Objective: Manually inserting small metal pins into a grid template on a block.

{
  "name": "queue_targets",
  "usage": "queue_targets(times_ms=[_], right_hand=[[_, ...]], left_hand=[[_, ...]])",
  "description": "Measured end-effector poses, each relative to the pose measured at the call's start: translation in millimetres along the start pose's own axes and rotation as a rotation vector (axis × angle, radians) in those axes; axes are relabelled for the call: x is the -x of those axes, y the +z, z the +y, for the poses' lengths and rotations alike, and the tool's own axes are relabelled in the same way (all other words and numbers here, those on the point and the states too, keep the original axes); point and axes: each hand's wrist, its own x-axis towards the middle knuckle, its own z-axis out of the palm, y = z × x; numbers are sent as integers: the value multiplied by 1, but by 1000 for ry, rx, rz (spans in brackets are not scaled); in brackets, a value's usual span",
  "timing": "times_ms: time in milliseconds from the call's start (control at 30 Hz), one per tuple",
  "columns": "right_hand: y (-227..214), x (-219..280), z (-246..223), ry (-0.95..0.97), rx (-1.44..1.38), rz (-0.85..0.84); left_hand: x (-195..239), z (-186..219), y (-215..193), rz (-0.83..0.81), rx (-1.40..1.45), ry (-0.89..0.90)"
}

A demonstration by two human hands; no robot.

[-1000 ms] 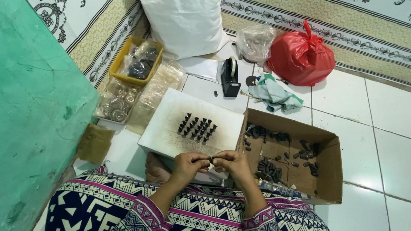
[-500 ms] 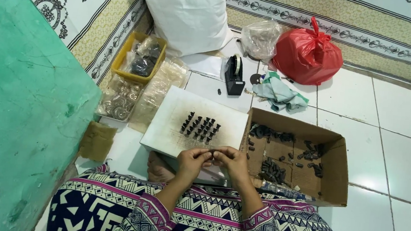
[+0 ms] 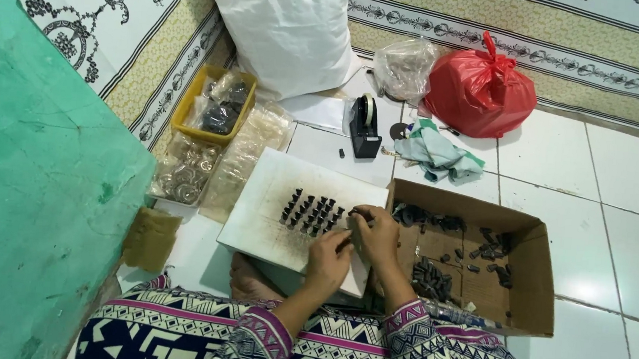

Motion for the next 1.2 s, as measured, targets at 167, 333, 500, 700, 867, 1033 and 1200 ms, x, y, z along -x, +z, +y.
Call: queue_targets(times_ms=[167,333,500,700,867,1033,1200], right_hand=[[4,-14,-11,-115,63,-26],[5,-22,-10,-171,57,-69],[3,-21,-9,-172,51,-87],[-9,-17,-26,-129,10,-86],[-58,-19,-10,-46,48,-23],[-155,-5,-4,85,160,-15],[-218,24,55,439,145,-67]], left_hand=[[-4,5,19,-37,168,-187],[-4,14,22,-18,211,-288],[-2,12,23,14,199,-292],[3,0,28,-10,238,-262],[10,25,27,-89,293,-213],[11,44,49,-204,212,-66],[2,47,86,-365,98,-16]])
